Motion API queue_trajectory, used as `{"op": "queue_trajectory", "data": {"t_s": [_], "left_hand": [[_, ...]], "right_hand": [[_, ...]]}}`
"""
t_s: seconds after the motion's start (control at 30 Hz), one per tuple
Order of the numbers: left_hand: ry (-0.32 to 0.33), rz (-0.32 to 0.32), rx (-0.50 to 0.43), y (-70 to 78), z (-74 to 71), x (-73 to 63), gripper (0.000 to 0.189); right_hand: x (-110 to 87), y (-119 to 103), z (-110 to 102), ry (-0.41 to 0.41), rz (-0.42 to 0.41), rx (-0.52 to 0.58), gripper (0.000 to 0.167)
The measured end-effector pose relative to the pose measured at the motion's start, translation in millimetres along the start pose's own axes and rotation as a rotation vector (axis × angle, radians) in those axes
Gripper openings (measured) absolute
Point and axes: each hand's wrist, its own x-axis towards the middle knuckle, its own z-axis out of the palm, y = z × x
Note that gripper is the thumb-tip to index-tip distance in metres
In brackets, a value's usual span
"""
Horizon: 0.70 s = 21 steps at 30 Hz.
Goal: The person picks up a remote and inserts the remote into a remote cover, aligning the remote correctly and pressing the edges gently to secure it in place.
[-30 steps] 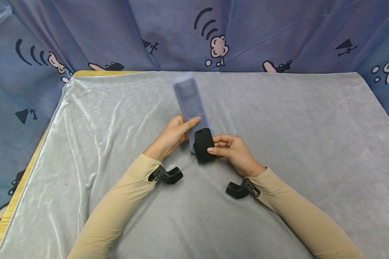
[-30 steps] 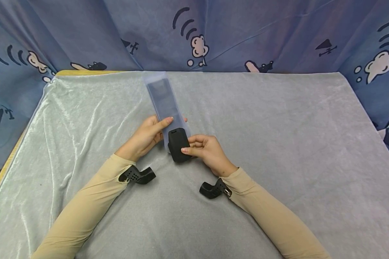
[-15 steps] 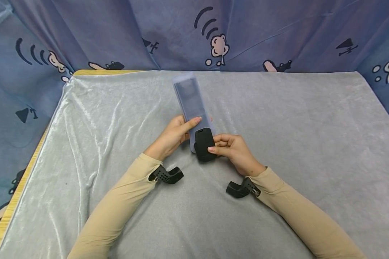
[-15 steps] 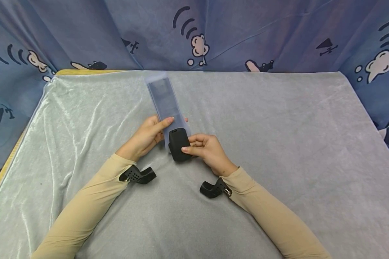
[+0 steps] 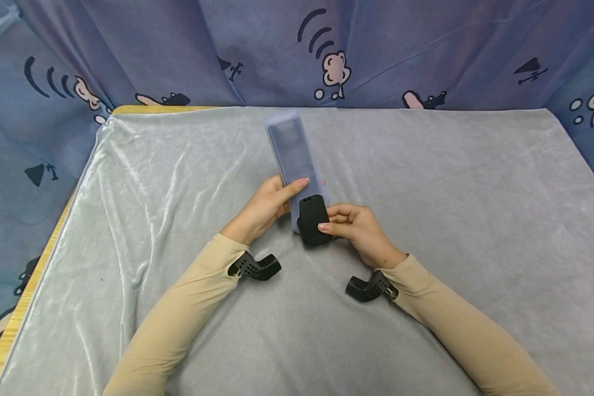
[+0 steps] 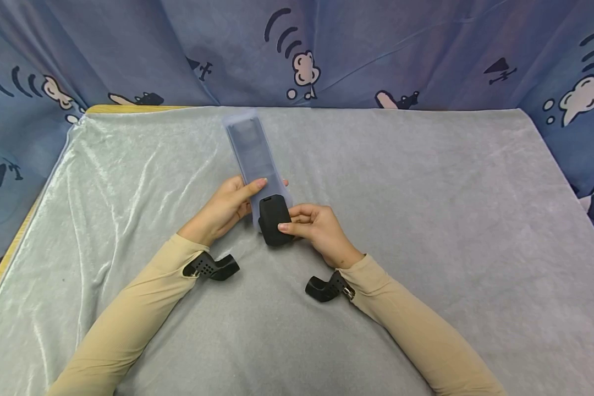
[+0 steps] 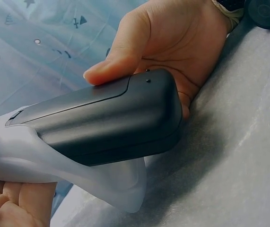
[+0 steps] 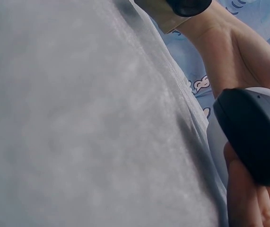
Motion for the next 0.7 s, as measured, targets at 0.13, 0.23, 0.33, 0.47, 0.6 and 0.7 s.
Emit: {"op": "queue_trajectory", "data": {"t_s": [0.13,0.23,0.33,0.47,0.6,0.7], "left_hand": [[0.002,0.0,0.004,-0.1,0.3,0.0,0.036],[0.007,-0.003,0.002,0.0,0.9,0.2,0.036],[0.009,-0.005,-0.002,0.3,1.4,-0.1,0.036],[0.007,-0.004,-0.004,0.3,1.9,-0.5,0.036],[0.002,-0.003,-0.002,0.1,2.1,-0.5,0.035],[-0.001,-0.002,-0.002,-0.2,2.2,-0.5,0.035]], "right_hand": [[-0.1,-0.4,0.1,0.004,-0.001,-0.006,0.026],[-0.1,-0.5,0.1,0.005,-0.001,-0.005,0.027],[-0.1,-0.4,0.1,0.005,0.0,-0.001,0.027],[0.0,-0.3,0.0,0.002,-0.002,-0.003,0.026],[0.0,0.0,0.0,0.002,-0.005,-0.008,0.026],[-0.1,0.0,-0.2,0.005,-0.008,-0.013,0.026]]}}
